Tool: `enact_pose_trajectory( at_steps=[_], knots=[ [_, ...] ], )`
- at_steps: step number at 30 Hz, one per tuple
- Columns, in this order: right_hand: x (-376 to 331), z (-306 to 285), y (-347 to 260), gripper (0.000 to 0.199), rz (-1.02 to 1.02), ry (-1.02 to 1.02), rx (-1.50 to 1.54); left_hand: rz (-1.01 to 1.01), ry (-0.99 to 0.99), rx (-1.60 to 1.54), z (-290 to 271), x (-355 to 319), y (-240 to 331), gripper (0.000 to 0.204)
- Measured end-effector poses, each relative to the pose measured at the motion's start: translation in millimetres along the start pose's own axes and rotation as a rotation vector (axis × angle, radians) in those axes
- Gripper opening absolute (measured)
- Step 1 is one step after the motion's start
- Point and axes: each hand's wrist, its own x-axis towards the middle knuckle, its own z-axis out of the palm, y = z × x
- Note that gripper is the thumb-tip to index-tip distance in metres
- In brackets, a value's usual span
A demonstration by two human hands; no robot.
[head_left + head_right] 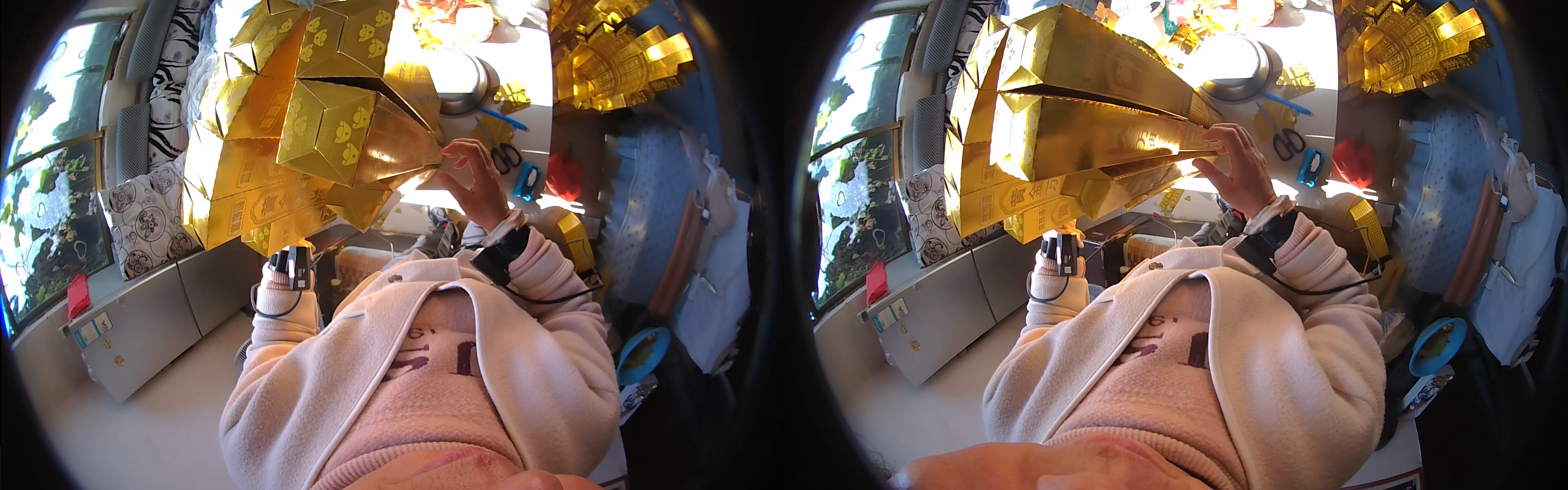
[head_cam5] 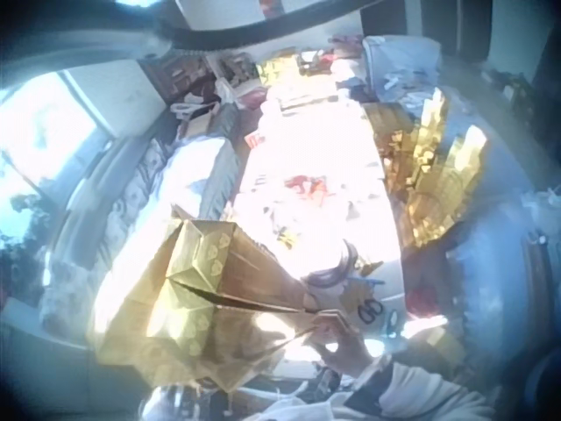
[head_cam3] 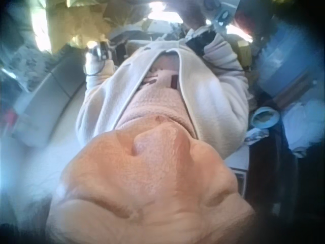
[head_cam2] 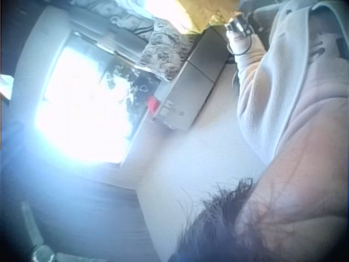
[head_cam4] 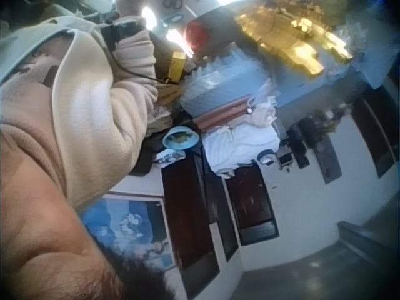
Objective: The person assembles a fan-shaped structure from multiple gold-colored paper bars. They fold and interlock the bars by hand, then use scissors to trim edges and refine the shape. The finished assembly is held up and rotated for inspection.
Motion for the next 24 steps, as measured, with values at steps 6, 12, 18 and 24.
enact_pose_trajectory(
  at_steps=[6,12,18,24],
  knots=[
    [12.0,7.1,-9.6,0.048,-0.145,0.129,-0.022,0.837,0.185,0.358,25.9,-78.7,56.0,0.047],
    [23.6,8.1,-6.2,0.053,-0.201,0.106,0.029,1.527,0.249,0.424,77.7,-140.8,150.8,0.033],
    [26.9,0.1,-2.7,0.058,-0.278,0.083,0.023,1.586,0.018,0.787,155.3,-167.8,194.2,0.059],
    [30.8,-7.3,-4.8,0.060,-0.319,0.068,0.041,1.320,0.025,1.126,203.7,-179.8,208.2,0.075]
  ],
)
